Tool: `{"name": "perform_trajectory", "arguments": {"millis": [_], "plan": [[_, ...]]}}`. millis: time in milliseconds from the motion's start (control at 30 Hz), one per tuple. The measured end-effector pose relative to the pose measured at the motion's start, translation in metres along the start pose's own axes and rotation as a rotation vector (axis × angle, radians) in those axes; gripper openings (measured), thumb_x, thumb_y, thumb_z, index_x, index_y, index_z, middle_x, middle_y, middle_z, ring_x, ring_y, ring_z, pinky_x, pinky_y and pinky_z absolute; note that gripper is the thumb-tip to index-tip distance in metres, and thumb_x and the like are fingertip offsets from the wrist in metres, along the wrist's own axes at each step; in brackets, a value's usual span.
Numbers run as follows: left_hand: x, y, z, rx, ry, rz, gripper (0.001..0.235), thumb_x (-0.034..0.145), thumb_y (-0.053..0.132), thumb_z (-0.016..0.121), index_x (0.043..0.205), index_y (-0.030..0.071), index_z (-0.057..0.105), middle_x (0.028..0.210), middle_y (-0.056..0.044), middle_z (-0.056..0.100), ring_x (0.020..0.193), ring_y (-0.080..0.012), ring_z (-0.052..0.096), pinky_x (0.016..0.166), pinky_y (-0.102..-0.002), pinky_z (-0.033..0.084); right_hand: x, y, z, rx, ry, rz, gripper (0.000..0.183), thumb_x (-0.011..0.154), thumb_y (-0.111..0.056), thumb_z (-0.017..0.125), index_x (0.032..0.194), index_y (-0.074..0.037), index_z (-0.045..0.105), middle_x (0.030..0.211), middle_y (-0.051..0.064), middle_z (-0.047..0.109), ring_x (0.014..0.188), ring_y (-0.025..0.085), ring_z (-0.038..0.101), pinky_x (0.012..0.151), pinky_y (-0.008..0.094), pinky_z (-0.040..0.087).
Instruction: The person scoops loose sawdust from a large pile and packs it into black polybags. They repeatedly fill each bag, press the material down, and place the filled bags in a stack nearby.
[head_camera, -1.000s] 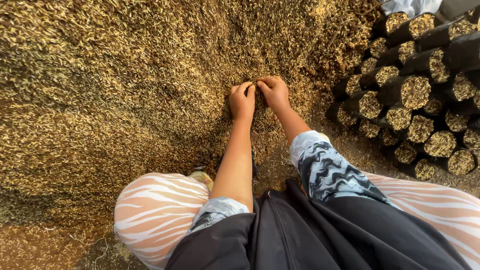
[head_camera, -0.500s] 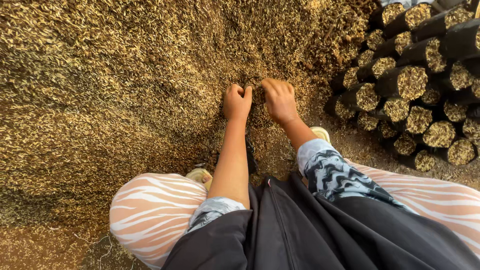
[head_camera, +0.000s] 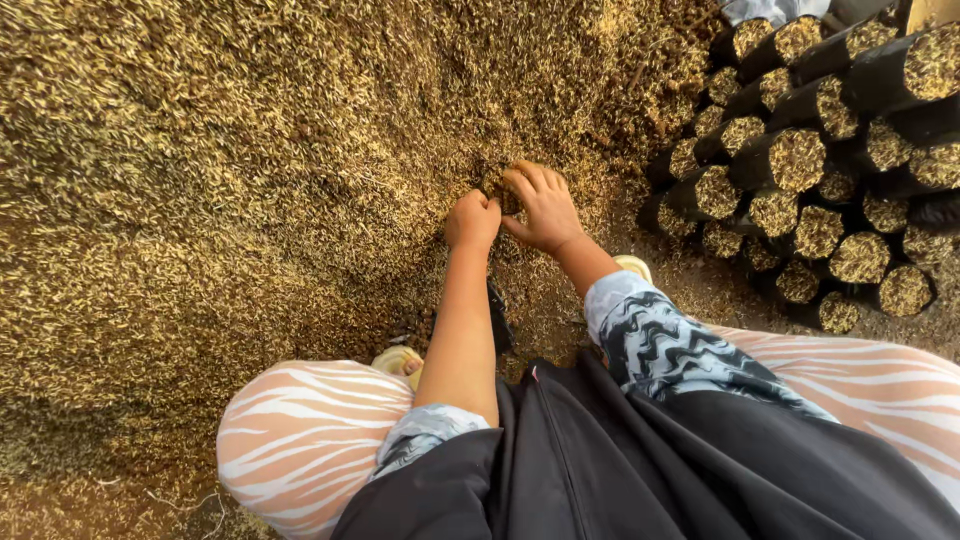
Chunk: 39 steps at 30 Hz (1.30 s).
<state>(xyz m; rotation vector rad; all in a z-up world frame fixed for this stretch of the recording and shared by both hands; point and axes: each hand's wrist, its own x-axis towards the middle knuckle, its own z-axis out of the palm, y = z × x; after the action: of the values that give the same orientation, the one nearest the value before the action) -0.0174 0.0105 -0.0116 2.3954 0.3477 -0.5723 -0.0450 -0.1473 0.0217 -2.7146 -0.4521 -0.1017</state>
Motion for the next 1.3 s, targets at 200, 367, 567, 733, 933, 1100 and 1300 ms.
{"name": "perform_trajectory", "arguments": {"millis": [200,367,567,733,933,1100,1300], "plan": [[0.014,-0.003,0.001,0.037,-0.008,0.024,0.024,0.094,0.035,0.063,0.087,0.012,0.067,0.081,-0.005,0.068,0.073,-0.0223,0.066,0.066,-0.042,0.052,0.005,-0.004,0.004,-0.104,0.022,-0.087,0.069,0.088,-0.048,0.069,0.144,-0.010,0.054,0.144,0.012,0.056,0.133,0.031,0.048,0.114,0.053,0.032],[0.013,-0.004,0.000,0.038,-0.065,-0.005,0.024,0.097,0.032,0.061,0.090,0.010,0.067,0.081,-0.007,0.068,0.072,-0.0228,0.067,0.067,-0.041,0.052,0.016,-0.006,-0.004,0.004,-0.164,0.077,0.070,0.087,-0.051,0.069,0.147,-0.022,0.048,0.151,0.011,0.050,0.143,0.034,0.044,0.119,0.053,0.032],[0.006,0.003,-0.013,0.056,-0.141,-0.026,0.026,0.100,0.031,0.055,0.088,0.009,0.063,0.078,-0.009,0.065,0.067,-0.0240,0.062,0.064,-0.042,0.050,0.046,-0.006,-0.003,0.135,-0.291,0.123,0.109,0.064,-0.036,0.089,0.156,-0.022,0.032,0.157,0.023,0.030,0.136,0.049,0.039,0.107,0.059,0.039],[-0.006,0.025,-0.027,0.042,-0.173,-0.027,0.026,0.097,0.028,0.057,0.084,0.006,0.059,0.075,-0.013,0.059,0.062,-0.0262,0.054,0.061,-0.044,0.044,0.049,0.002,0.013,0.133,-0.348,0.143,0.088,0.071,-0.025,0.087,0.149,-0.021,0.046,0.145,0.018,0.048,0.127,0.045,0.055,0.101,0.051,0.052],[-0.020,0.067,-0.040,-0.103,-0.163,0.199,0.030,0.096,0.032,0.062,0.079,0.007,0.061,0.069,-0.007,0.059,0.059,-0.0216,0.053,0.058,-0.039,0.043,0.040,0.028,-0.031,0.212,-0.231,0.219,0.084,0.066,-0.029,0.092,0.137,-0.014,0.050,0.138,0.021,0.049,0.117,0.044,0.059,0.095,0.050,0.054],[-0.036,0.124,-0.022,-0.524,-0.143,0.347,0.035,0.098,0.039,0.066,0.084,0.007,0.063,0.070,-0.002,0.060,0.060,-0.0123,0.051,0.055,-0.032,0.040,0.029,0.055,-0.133,0.121,-0.068,0.331,0.081,0.067,-0.035,0.094,0.134,-0.016,0.054,0.127,0.020,0.055,0.106,0.043,0.065,0.088,0.050,0.056],[-0.080,0.201,0.029,-0.700,-0.159,0.738,0.028,0.101,0.033,0.068,0.097,0.005,0.068,0.085,-0.001,0.064,0.076,-0.0103,0.055,0.067,-0.028,0.049,-0.003,0.122,-0.283,-0.114,-0.023,0.350,0.088,0.061,-0.031,0.093,0.137,-0.010,0.054,0.128,0.025,0.057,0.105,0.046,0.065,0.087,0.049,0.056]]}}
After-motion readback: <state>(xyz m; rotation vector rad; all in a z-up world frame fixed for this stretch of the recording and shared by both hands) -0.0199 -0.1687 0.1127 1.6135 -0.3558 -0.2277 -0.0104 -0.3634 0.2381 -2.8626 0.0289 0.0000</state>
